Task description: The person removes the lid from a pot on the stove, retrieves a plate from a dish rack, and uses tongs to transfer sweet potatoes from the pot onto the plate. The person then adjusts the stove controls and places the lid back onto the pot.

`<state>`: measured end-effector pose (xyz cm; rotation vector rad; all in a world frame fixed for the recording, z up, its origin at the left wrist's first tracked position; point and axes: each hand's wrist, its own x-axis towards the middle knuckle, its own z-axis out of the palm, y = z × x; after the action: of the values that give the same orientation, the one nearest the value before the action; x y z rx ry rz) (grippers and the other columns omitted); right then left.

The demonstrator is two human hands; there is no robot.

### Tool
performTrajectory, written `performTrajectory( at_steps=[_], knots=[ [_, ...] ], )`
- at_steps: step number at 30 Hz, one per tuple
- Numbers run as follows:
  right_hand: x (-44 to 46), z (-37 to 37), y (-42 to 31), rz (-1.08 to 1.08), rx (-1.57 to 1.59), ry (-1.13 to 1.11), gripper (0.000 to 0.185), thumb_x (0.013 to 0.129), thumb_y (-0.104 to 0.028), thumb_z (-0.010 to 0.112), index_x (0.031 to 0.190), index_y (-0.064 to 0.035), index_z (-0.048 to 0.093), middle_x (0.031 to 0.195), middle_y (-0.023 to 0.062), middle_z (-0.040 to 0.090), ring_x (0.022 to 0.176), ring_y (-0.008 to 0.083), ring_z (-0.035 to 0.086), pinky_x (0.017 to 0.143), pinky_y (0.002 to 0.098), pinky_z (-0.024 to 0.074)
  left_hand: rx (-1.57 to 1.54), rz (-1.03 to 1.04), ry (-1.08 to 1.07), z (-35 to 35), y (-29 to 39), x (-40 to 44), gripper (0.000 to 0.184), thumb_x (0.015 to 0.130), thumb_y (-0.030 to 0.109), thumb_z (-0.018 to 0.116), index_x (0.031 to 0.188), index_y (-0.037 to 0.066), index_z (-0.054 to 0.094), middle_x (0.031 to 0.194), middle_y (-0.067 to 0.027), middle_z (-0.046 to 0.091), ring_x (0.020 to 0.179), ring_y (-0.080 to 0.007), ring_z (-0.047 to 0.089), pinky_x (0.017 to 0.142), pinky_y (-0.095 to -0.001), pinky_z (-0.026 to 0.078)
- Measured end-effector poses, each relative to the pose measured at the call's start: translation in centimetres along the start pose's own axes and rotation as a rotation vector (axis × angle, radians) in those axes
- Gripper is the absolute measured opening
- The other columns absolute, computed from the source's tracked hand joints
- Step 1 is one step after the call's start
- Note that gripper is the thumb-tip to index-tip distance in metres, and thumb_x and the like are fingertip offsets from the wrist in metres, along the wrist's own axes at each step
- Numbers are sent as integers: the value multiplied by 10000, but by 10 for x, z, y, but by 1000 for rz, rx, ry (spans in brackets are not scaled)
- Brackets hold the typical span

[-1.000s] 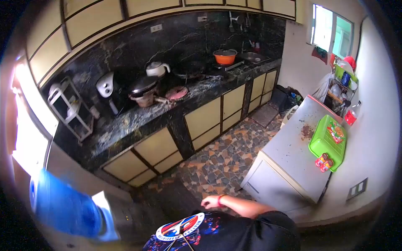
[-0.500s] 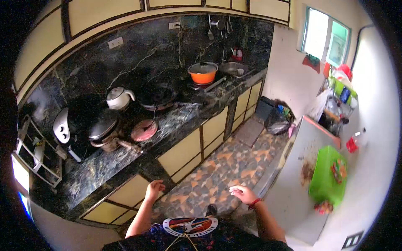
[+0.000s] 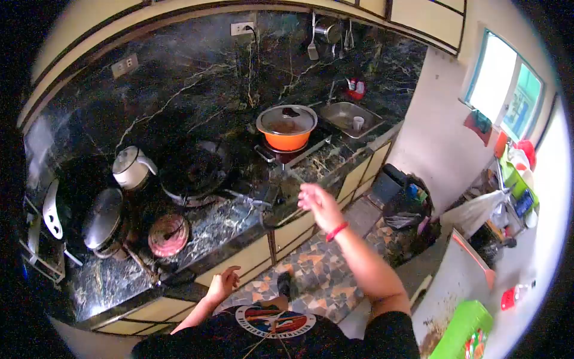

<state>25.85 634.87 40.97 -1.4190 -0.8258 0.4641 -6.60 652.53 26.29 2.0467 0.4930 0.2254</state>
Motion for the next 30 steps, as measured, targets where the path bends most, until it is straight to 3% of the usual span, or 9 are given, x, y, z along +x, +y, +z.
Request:
performTrajectory(
  at_steps=[2, 8, 11, 14, 17, 21, 22, 25, 30],
  knots=[
    [77, -34, 12, -94, -23, 19, 295, 973, -217, 473, 1209, -44, 501, 1007, 90, 613, 850, 160, 634, 764, 285, 516, -32, 56, 96, 5, 10, 47, 299, 897, 71, 428, 1162, 46, 564, 713, -95, 636, 609, -196, 623, 611, -335, 506],
    [262, -104, 17, -24, -199, 128, 258, 948, -175, 496, 1167, -37, 497, 923, 78, 625, 759, 152, 648, 652, 264, 511, -120, 143, 119, 20, 78, 186, 302, 855, -13, 456, 1128, 14, 583, 696, -95, 610, 647, -216, 628, 635, -320, 498],
    [351, -121, 53, -110, -475, 53, 399, 895, -255, 598, 1193, -22, 468, 942, 125, 635, 677, 166, 647, 620, 282, 516, -158, 97, 66, 17, 121, 233, 286, 881, -19, 453, 1139, -1, 575, 732, -116, 605, 711, -224, 626, 670, -326, 497],
    [414, -103, 56, 89, -644, -88, 583, 825, -329, 684, 1241, -24, 412, 937, 156, 632, 598, 178, 636, 556, 298, 518, -246, 144, 145, 35, 115, 274, 272, 891, -26, 450, 1130, -12, 579, 730, -104, 598, 688, -217, 613, 655, -319, 494],
    [441, -87, 51, 327, -583, -228, 731, 763, -355, 746, 1282, -32, 345, 934, 176, 628, 558, 184, 626, 489, 312, 510, -209, 10, 308, 43, 130, 301, 264, 875, -53, 450, 1088, -18, 600, 698, -83, 585, 641, -168, 585, 621, -287, 481],
    [461, -92, 88, 307, -318, -444, 663, 756, -184, 714, 1278, -49, 328, 859, 125, 606, 524, 169, 587, 448, 310, 495, -123, -159, 584, 70, 153, 333, 251, 869, -23, 453, 1069, -2, 604, 639, -64, 550, 589, -145, 554, 569, -279, 457],
    [464, -98, 85, 303, -319, -489, 593, 767, -88, 643, 1279, -100, 344, 782, 71, 559, 480, 142, 525, 415, 294, 450, -191, -185, 673, 80, 158, 342, 258, 871, -23, 445, 1070, 5, 605, 624, -63, 538, 575, -140, 540, 558, -274, 446],
    [487, -129, 72, 309, -101, -611, 554, 792, -9, 603, 1280, -136, 372, 682, 18, 485, 514, 81, 450, 430, 236, 354, -188, -245, 801, 103, 172, 362, 266, 879, -31, 417, 1066, 1, 604, 623, -64, 530, 560, -132, 517, 540, -261, 422],
    [533, -200, 25, 14, -72, -531, 555, 778, -8, 606, 1270, -185, 419, 817, 6, 496, 570, 68, 433, 467, 228, 368, -147, -367, 948, 115, 184, 376, 268, 869, -20, 419, 1049, 10, 616, 625, -43, 527, 572, -114, 513, 543, -252, 414]
  ],
)
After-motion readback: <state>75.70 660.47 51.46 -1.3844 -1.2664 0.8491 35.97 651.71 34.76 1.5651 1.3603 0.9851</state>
